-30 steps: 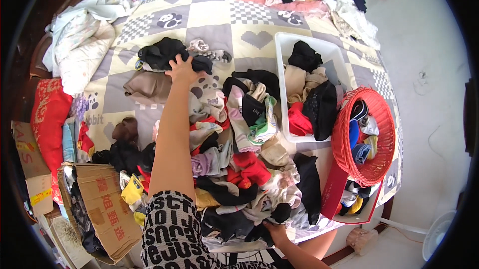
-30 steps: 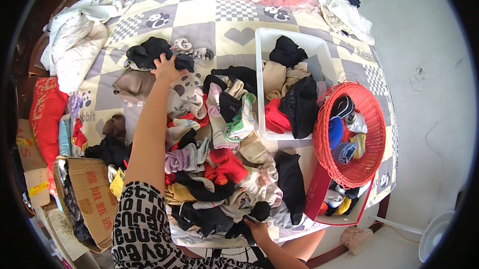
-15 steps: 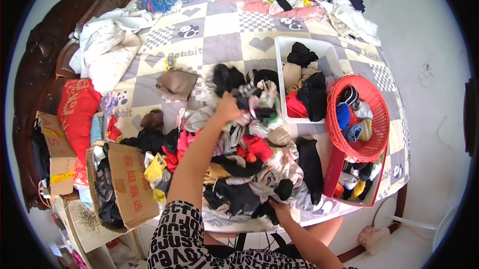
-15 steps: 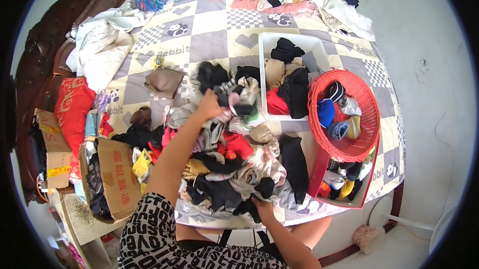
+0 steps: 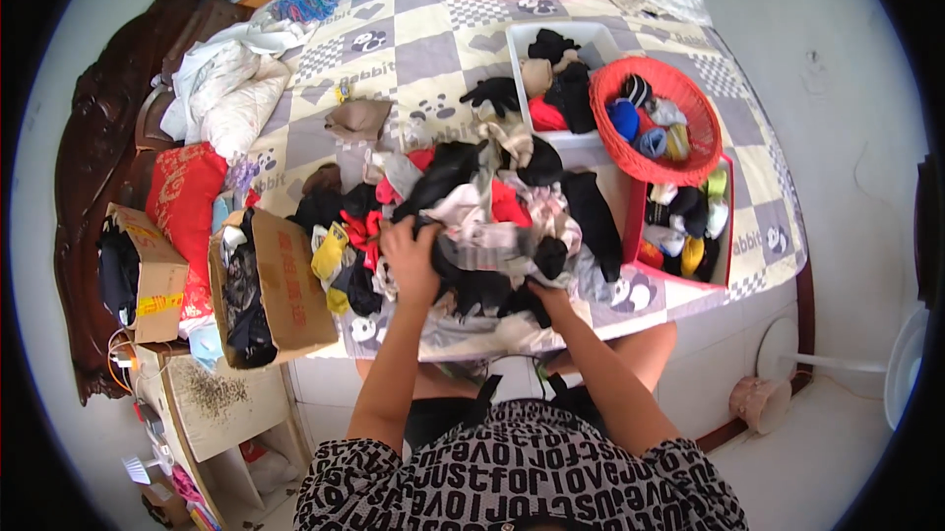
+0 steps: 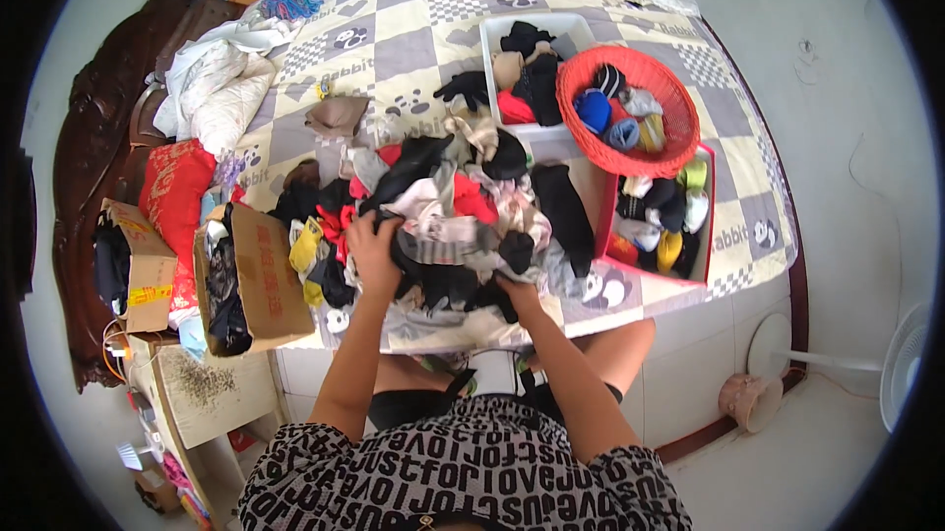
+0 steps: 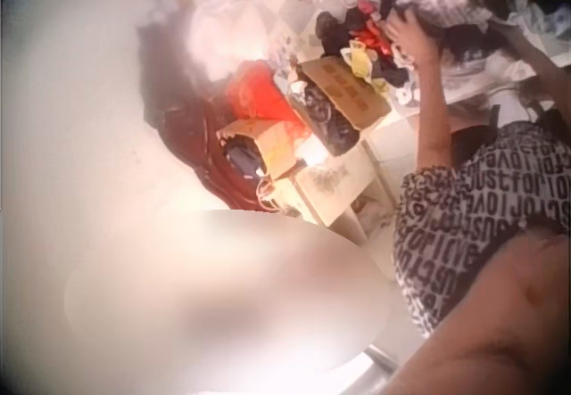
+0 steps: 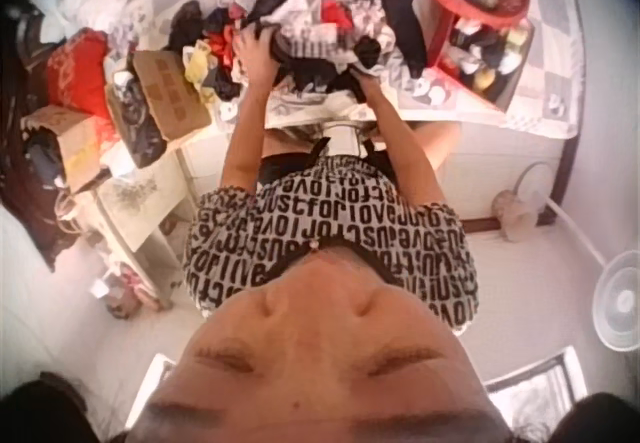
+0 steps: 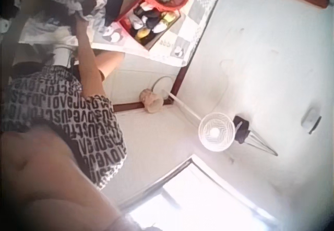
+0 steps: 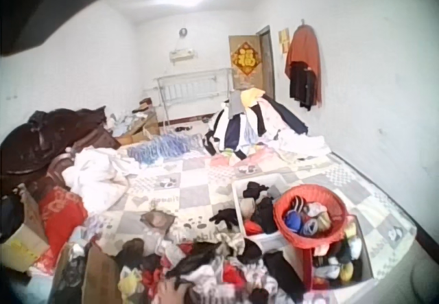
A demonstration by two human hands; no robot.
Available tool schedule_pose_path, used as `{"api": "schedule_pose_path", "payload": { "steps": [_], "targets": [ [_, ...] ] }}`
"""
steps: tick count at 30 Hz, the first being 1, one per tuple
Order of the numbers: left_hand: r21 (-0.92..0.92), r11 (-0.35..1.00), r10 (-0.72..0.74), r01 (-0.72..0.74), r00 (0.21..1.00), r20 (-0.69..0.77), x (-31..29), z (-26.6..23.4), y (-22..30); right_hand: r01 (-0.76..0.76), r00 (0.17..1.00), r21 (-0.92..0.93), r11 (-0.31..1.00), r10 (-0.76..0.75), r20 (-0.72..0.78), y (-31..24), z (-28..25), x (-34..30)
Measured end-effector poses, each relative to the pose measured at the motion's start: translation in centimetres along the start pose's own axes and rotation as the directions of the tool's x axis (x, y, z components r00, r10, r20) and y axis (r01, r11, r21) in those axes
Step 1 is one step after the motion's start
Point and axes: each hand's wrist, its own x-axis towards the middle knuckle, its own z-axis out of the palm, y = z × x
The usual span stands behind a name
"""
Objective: The person pairs and folds socks by hand on a bed, placing them into a pink box or a red basket. They also place a bra and a pair of underwear into a cardboard box.
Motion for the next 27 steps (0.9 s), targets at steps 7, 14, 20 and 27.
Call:
{"api": "schedule_pose_path", "payload": {
  "steps": [7, 14, 20, 27],
  "targets": [
    [-0.375, 0.652, -0.613, 0.659, 0.749, 0.252, -7.7, -0.5, -8.1, -0.026, 1.0, -0.061, 0.998, 0.026, -0.001, 0.2, -0.5, -1.1],
    [-0.169, 0.749, -0.62, 0.64, 0.768, 0.161, -7.3, 1.6, -6.4, -0.121, 0.986, 0.262, 0.958, 0.086, 0.14, -1.3, 0.9, -6.6],
    [-0.846, 0.184, -0.413, 0.5, 0.82, 0.395, -0.2, -1.8, -4.6, 0.033, 0.995, 0.327, 0.945, -0.061, 0.076, -6.2, -0.3, -10.6],
    [-0.955, -0.238, -0.308, 0.175, 0.919, 0.245, 3.9, -10.0, -2.3, 0.221, 0.971, 0.488, 0.844, -0.237, -0.031, -7.9, -2.9, -8.3]
  ]
}}
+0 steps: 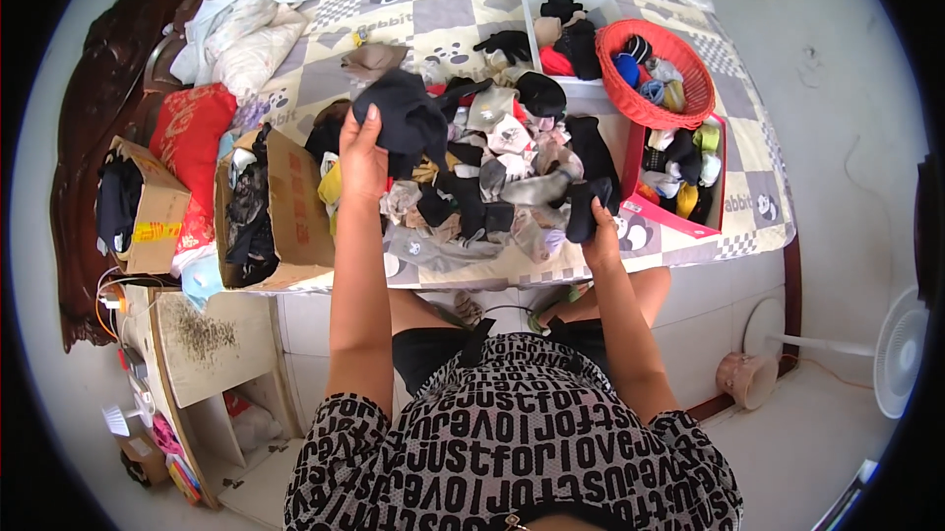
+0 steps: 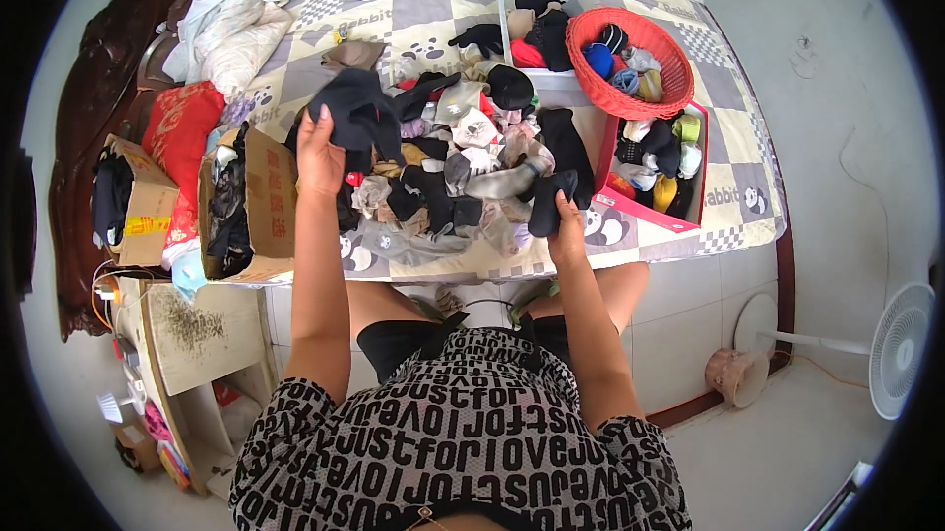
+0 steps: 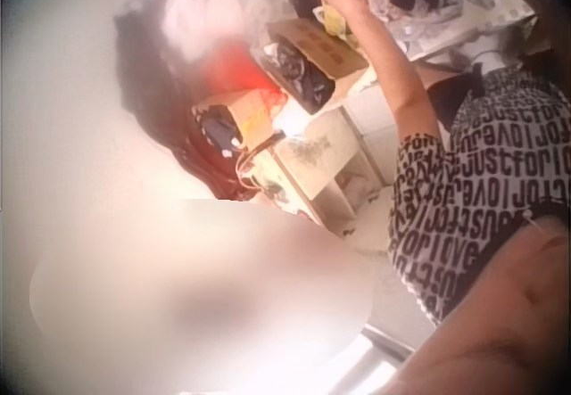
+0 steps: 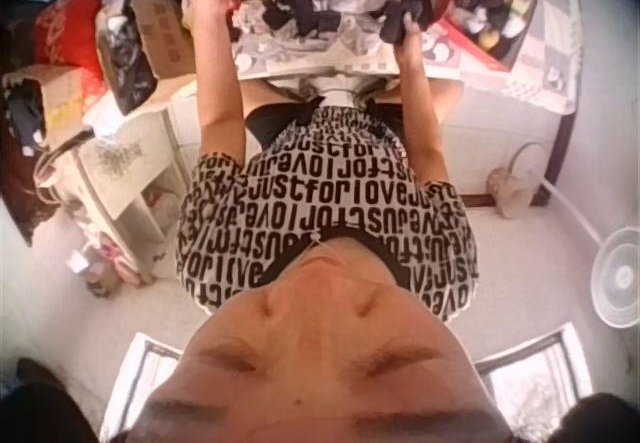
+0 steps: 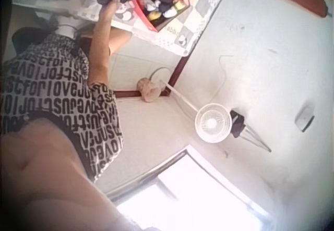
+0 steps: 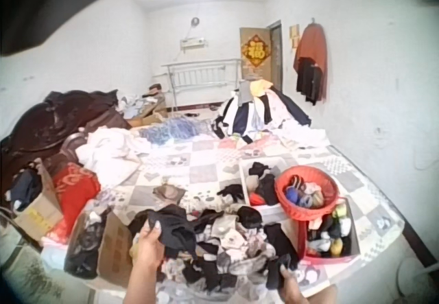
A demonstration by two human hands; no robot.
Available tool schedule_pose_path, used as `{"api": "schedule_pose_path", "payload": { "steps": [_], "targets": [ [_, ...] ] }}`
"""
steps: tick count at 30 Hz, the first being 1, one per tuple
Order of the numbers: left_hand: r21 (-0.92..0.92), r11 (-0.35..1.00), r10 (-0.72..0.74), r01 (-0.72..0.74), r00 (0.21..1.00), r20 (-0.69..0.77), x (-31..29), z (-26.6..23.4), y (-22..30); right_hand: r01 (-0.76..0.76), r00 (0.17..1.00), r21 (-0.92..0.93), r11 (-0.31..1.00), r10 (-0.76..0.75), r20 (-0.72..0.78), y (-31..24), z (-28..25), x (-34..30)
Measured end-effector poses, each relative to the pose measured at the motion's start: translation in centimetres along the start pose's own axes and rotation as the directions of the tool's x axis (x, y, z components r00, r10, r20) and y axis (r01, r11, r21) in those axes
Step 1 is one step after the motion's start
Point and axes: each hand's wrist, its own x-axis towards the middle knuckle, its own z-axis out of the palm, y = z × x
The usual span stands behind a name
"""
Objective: The person pairs and folds socks by hand on a bed, placing them into a pink box or a red basket. They also place a bra and a pair of underwear into a cardboard box.
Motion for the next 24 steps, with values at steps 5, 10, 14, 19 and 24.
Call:
{"api": "schedule_pose_path", "payload": {
  "steps": [5, 10, 14, 19, 24],
  "targets": [
    [0.482, 0.759, -0.25, 0.438, 0.88, -0.404, -8.2, -12.0, -9.8, -0.198, 0.967, -0.175, 0.965, 0.162, -0.196, 4.6, -3.0, -0.7],
    [-0.059, 0.795, -0.569, 0.604, 0.709, -0.416, -14.8, -8.8, -11.7, -0.3, 0.907, -0.256, 0.919, 0.191, -0.376, 6.4, -6.9, -1.8],
    [-0.108, 0.848, -0.523, 0.518, 0.79, -0.32, -14.2, -7.6, -9.6, -0.248, 0.93, -0.273, 0.929, 0.149, -0.335, 5.8, -5.7, -2.0],
    [-0.406, 0.865, -0.348, 0.294, 0.935, -0.064, -11.3, -3.8, -4.2, 0.092, 0.996, -0.138, 0.986, -0.091, 0.014, 0.3, 2.2, -2.9],
    [-0.321, 0.902, -0.298, 0.29, 0.954, 0.027, -10.4, -2.5, -3.5, 0.195, 0.979, -0.113, 0.974, -0.188, 0.075, -1.2, 2.9, -2.1]
  ]
}}
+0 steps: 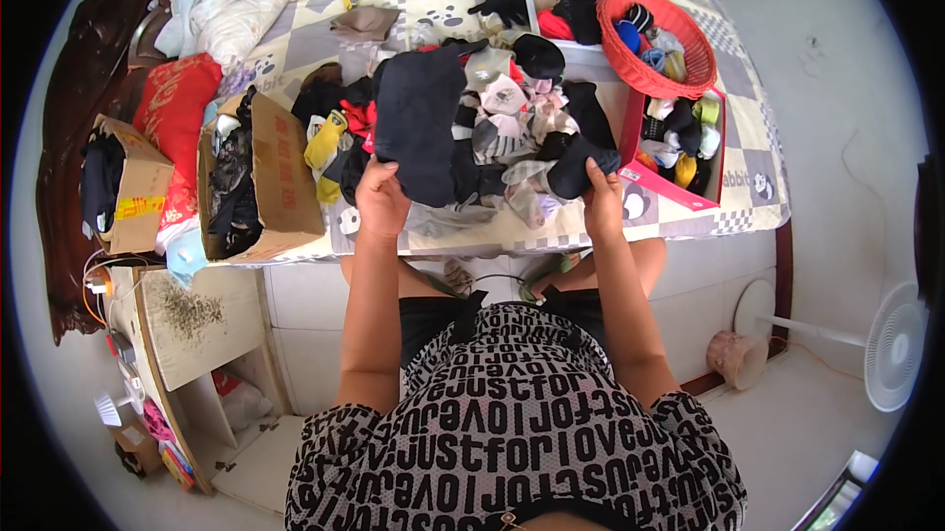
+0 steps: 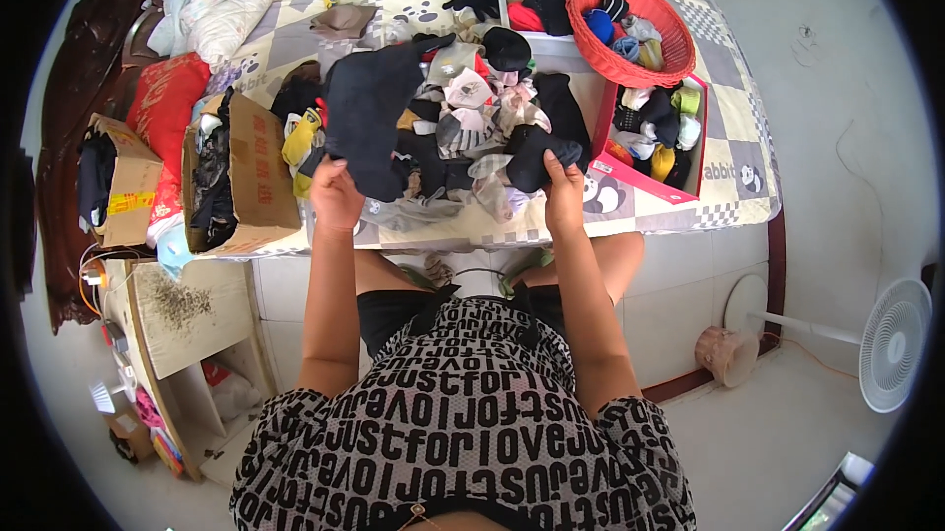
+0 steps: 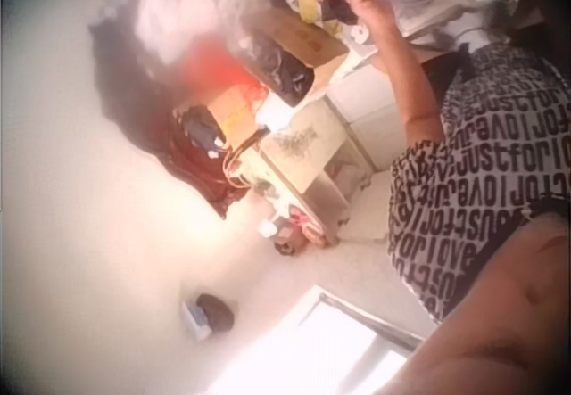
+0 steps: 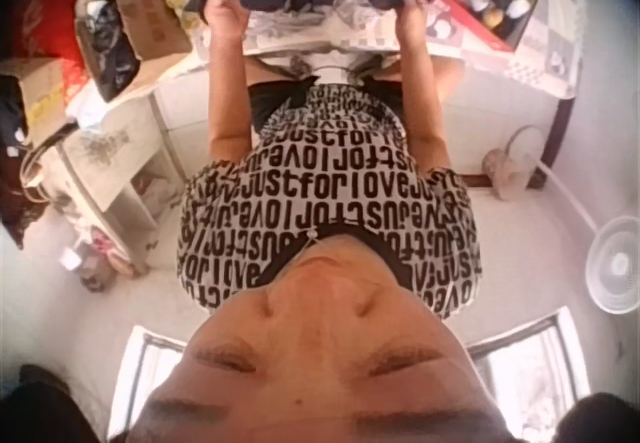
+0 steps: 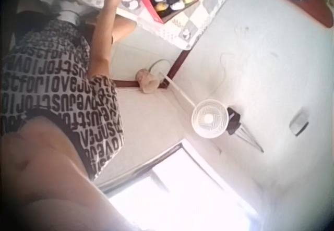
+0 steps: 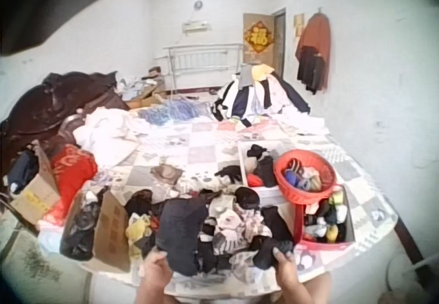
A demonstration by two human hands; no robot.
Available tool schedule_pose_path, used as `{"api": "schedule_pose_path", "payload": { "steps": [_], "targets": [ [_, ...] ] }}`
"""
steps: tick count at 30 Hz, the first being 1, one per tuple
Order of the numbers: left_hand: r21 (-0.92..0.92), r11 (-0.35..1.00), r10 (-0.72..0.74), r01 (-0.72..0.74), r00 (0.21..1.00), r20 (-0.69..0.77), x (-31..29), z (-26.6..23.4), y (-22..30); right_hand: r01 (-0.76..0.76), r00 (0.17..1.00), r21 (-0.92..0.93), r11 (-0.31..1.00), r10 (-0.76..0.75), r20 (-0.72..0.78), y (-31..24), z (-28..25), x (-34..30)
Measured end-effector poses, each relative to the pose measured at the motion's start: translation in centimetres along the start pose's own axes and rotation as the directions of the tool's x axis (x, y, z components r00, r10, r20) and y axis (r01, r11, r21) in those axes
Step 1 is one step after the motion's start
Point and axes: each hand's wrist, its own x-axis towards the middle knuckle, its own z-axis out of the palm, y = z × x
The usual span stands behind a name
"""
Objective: The person pairs and folds socks by hand on a bed, placing them into a pink box or a red basket. They also place a bra and a pair of underwear into a cardboard box.
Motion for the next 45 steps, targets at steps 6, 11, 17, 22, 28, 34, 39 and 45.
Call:
{"api": "schedule_pose_path", "payload": {
  "steps": [6, 11, 17, 22, 28, 34, 39, 45],
  "targets": [
    [0.147, 0.869, -0.311, 0.472, 0.753, -0.579, -1.5, -6.1, -7.9, -0.464, 0.831, -0.316, 0.828, 0.283, -0.479, 5.3, -3.8, -2.1],
    [-0.013, 0.836, -0.467, 0.548, 0.699, -0.542, -4.0, -7.9, -11.0, -0.52, 0.733, -0.604, 0.604, -0.048, -0.678, 11.7, -7.7, -3.9],
    [0.052, 0.875, -0.408, 0.482, 0.79, -0.457, -5.0, -7.2, -12.1, -0.547, 0.797, -0.274, 0.791, 0.393, -0.459, 9.0, -1.2, -6.7],
    [0.241, 0.872, -0.334, 0.426, 0.877, -0.345, -5.7, -5.0, -12.9, -0.608, 0.745, -0.35, 0.713, 0.664, 0.06, 8.1, 3.3, -7.6],
    [-0.095, 0.901, -0.427, 0.424, 0.821, -0.379, -4.1, -5.2, -11.2, -0.608, 0.706, -0.404, 0.684, 0.698, 0.12, 7.3, 3.5, -7.6],
    [-0.21, 0.907, -0.412, 0.365, 0.874, -0.259, -0.5, -6.5, -8.7, -0.602, 0.655, -0.513, 0.612, 0.746, 0.121, 6.1, 1.5, -8.8],
    [-0.122, 0.939, -0.34, 0.321, 0.918, -0.204, 0.4, -2.2, -8.2, -0.009, 0.952, -0.821, 0.57, 0.256, 0.167, 6.5, -0.7, -7.9],
    [-0.001, 0.95, -0.312, 0.313, 0.946, -0.083, 0.0, 4.8, -7.7, 0.503, 0.863, -0.728, 0.466, -0.306, 0.401, -1.6, 8.3, -7.8]
  ]
}}
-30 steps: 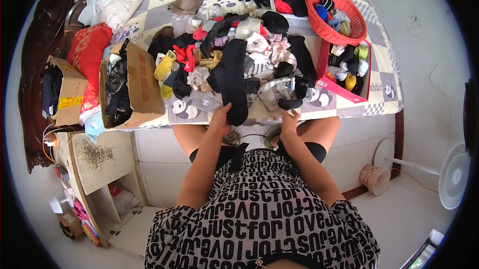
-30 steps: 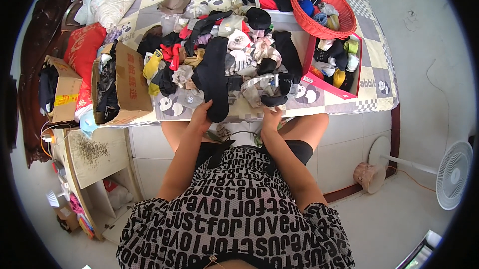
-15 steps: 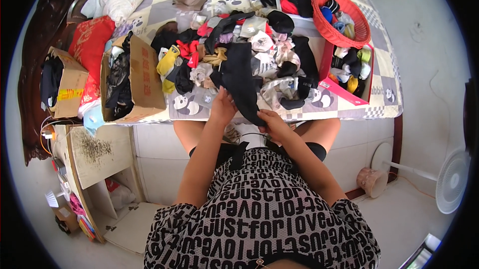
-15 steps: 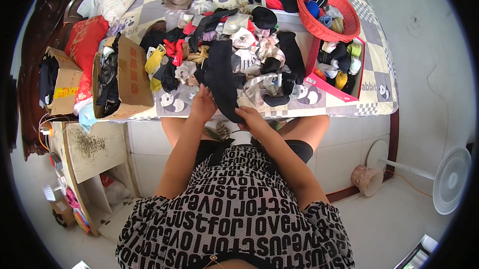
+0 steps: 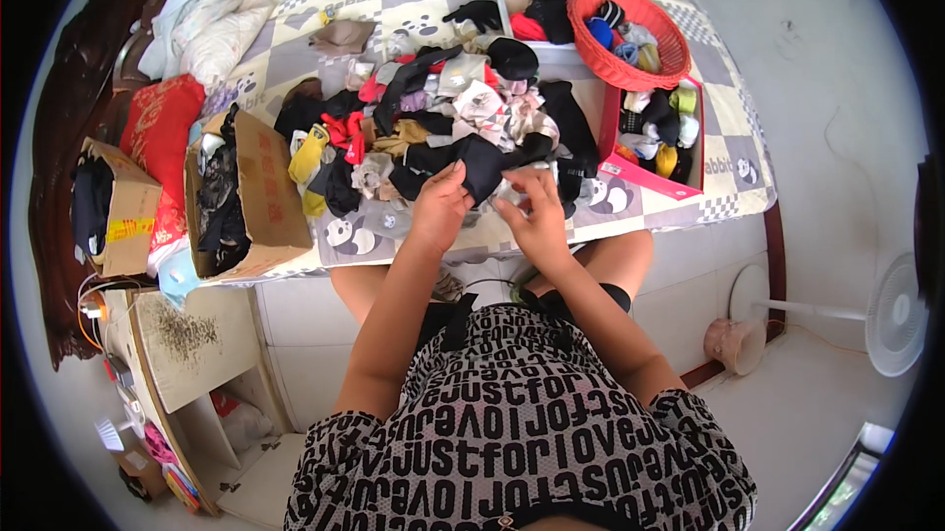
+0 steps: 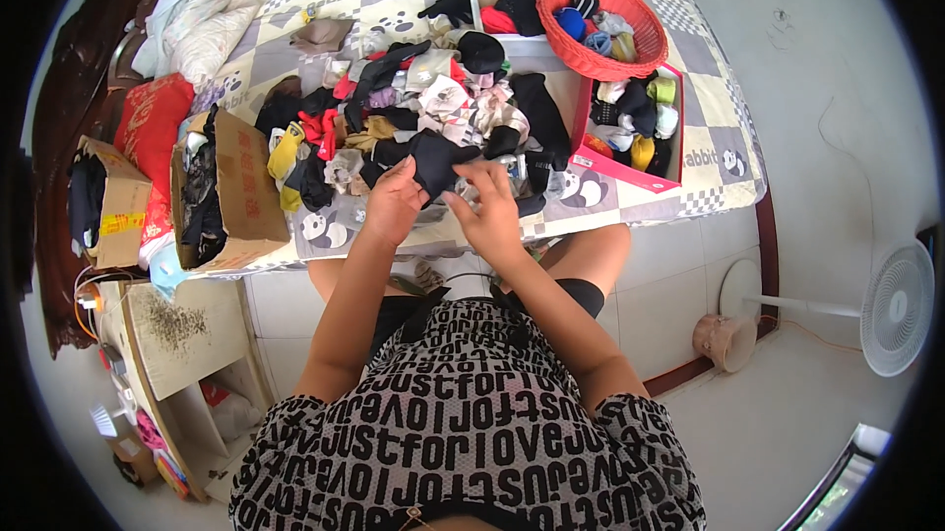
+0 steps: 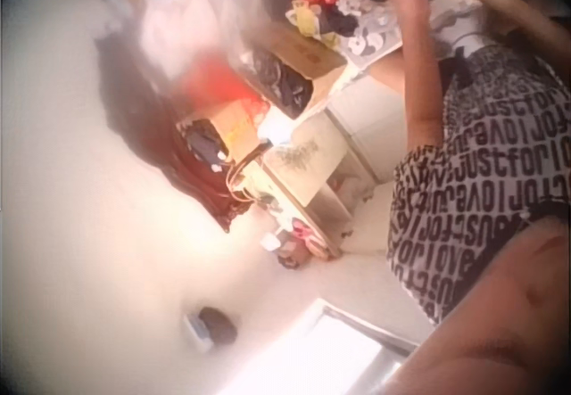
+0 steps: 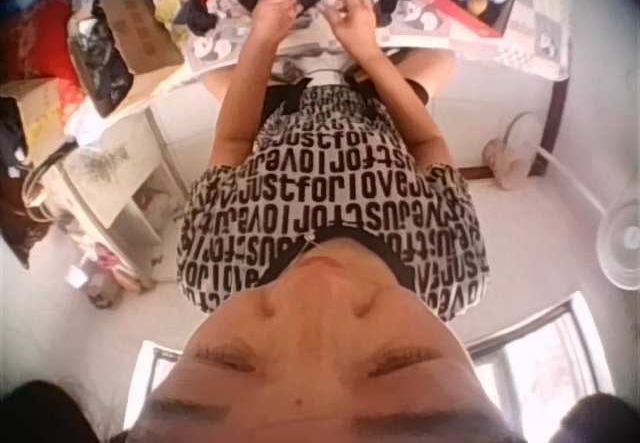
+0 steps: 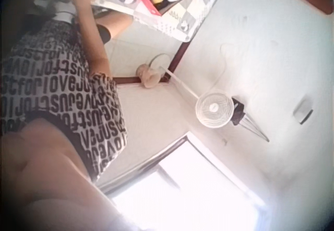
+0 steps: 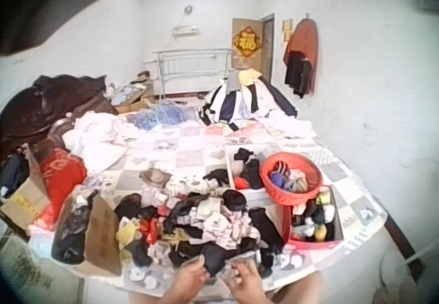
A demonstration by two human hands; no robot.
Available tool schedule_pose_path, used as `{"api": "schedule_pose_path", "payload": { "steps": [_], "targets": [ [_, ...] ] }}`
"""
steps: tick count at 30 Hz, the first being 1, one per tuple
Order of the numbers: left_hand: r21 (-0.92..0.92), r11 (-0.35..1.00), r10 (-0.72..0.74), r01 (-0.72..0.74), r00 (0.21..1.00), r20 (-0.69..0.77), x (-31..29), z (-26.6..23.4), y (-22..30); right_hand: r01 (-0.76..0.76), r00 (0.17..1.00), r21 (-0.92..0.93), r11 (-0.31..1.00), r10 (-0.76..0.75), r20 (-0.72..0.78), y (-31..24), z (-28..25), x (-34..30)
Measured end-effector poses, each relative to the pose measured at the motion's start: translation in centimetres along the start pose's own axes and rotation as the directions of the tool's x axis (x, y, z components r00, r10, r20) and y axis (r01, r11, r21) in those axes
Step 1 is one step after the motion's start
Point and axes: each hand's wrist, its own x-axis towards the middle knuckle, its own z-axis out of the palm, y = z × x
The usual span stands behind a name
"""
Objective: The person pairs and folds socks by hand on a bed, placing them into a pink box or a red basket. They also place a bra and a pair of underwear into a cardboard box.
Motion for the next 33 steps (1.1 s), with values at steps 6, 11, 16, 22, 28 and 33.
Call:
{"api": "schedule_pose_path", "payload": {
  "steps": [6, 11, 16, 22, 28, 33],
  "targets": [
    [-0.111, 0.994, 0.03, 0.013, 0.927, 0.374, 0.4, 0.6, -1.6, 0.045, 0.987, -0.08, 0.996, -0.057, -0.15, -0.2, 1.2, 2.1],
    [-0.157, 0.981, -0.103, 0.114, 0.991, 0.081, -0.8, 2.8, 0.0, -0.193, 0.974, 0.7, 0.688, 0.218, 0.055, 3.4, -0.6, 2.2],
    [-0.224, 0.957, -0.152, 0.186, 0.975, 0.16, -1.2, 2.9, 0.6, -0.395, 0.793, 0.918, -0.037, 0.491, 0.36, 2.8, -2.8, 2.9],
    [-0.266, 0.945, -0.148, 0.19, 0.974, 0.171, -1.4, 3.4, 0.5, -0.396, 0.82, 0.893, -0.215, 0.356, 0.449, 3.9, -4.2, 2.3],
    [-0.385, 0.877, -0.092, 0.287, 0.888, 0.451, -1.2, 3.2, 0.7, -0.234, 0.806, 0.972, 0.009, 0.561, 0.189, 1.7, -4.3, 2.3],
    [-0.178, 0.96, -0.186, 0.218, 0.966, 0.179, -1.7, 4.1, -0.1, 0.132, 0.977, 0.196, 0.972, -0.094, -0.193, 0.7, -4.0, 2.6]
  ]
}}
